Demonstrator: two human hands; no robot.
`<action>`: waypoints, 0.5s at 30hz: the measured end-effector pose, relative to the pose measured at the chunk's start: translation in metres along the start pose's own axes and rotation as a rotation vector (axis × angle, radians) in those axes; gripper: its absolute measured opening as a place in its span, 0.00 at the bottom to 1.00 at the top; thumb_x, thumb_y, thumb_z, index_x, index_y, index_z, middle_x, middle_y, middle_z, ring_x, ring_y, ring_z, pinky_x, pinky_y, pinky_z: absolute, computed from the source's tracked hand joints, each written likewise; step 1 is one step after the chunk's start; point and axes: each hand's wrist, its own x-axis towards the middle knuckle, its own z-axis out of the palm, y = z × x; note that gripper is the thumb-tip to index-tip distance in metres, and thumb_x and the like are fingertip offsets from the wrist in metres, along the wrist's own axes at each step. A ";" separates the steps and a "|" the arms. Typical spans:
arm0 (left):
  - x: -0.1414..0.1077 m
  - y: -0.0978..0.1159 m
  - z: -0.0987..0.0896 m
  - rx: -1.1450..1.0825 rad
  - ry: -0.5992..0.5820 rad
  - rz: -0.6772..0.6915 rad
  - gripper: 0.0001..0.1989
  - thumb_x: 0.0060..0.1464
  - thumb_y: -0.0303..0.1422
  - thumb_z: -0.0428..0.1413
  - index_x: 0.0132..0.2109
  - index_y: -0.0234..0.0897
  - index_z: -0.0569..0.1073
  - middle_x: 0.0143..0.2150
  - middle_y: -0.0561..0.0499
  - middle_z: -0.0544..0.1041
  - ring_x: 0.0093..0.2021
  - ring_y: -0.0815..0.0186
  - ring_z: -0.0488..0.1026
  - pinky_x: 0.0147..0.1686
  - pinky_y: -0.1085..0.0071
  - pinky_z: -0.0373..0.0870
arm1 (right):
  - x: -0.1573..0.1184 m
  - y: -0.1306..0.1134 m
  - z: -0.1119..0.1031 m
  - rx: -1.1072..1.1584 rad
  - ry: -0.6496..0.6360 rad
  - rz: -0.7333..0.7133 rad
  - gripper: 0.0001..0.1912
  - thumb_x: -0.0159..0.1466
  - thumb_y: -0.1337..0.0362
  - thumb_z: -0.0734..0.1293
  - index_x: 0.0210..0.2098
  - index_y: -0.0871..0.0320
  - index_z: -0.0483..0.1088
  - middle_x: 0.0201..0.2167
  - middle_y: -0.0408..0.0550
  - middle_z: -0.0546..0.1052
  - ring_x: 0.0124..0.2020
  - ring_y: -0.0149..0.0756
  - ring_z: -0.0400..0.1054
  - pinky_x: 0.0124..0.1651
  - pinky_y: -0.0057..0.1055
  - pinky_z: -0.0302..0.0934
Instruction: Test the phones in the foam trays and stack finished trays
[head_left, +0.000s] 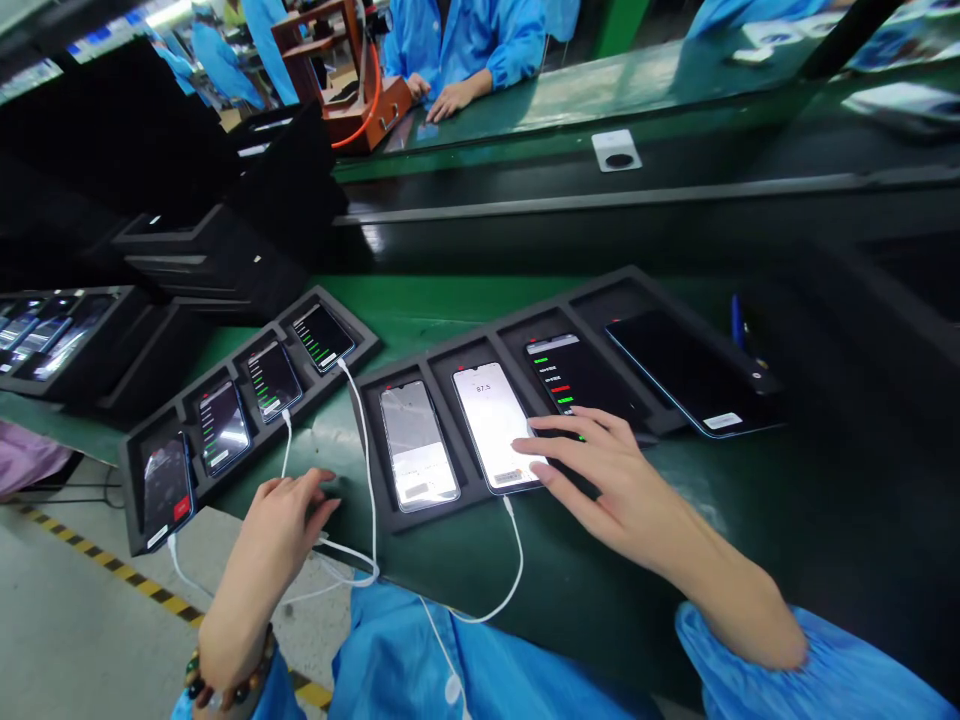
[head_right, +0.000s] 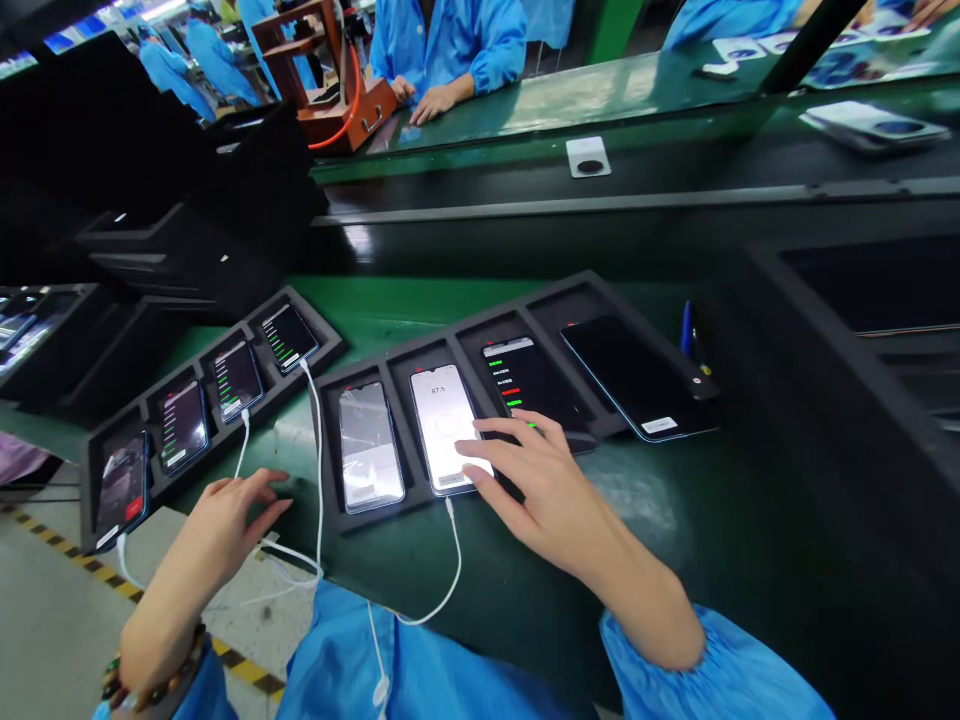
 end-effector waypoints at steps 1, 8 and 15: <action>0.000 0.013 0.005 0.032 0.031 0.050 0.09 0.54 0.42 0.69 0.41 0.47 0.85 0.32 0.48 0.83 0.34 0.50 0.78 0.46 0.58 0.69 | -0.001 0.001 -0.002 0.001 0.022 0.017 0.14 0.80 0.59 0.62 0.56 0.46 0.79 0.52 0.46 0.86 0.60 0.46 0.77 0.69 0.56 0.61; -0.027 0.133 0.060 -0.479 -0.308 0.122 0.09 0.68 0.34 0.63 0.51 0.45 0.86 0.49 0.41 0.86 0.51 0.50 0.82 0.53 0.59 0.77 | -0.004 0.013 -0.005 -0.054 0.084 0.032 0.12 0.79 0.60 0.62 0.54 0.47 0.78 0.51 0.44 0.86 0.58 0.46 0.79 0.69 0.56 0.60; -0.038 0.134 0.117 -0.956 -0.569 -0.323 0.32 0.65 0.60 0.61 0.61 0.39 0.75 0.56 0.38 0.81 0.55 0.53 0.79 0.62 0.55 0.72 | -0.003 0.007 -0.004 -0.028 0.045 -0.072 0.10 0.79 0.64 0.64 0.52 0.49 0.78 0.48 0.44 0.87 0.57 0.45 0.79 0.66 0.52 0.61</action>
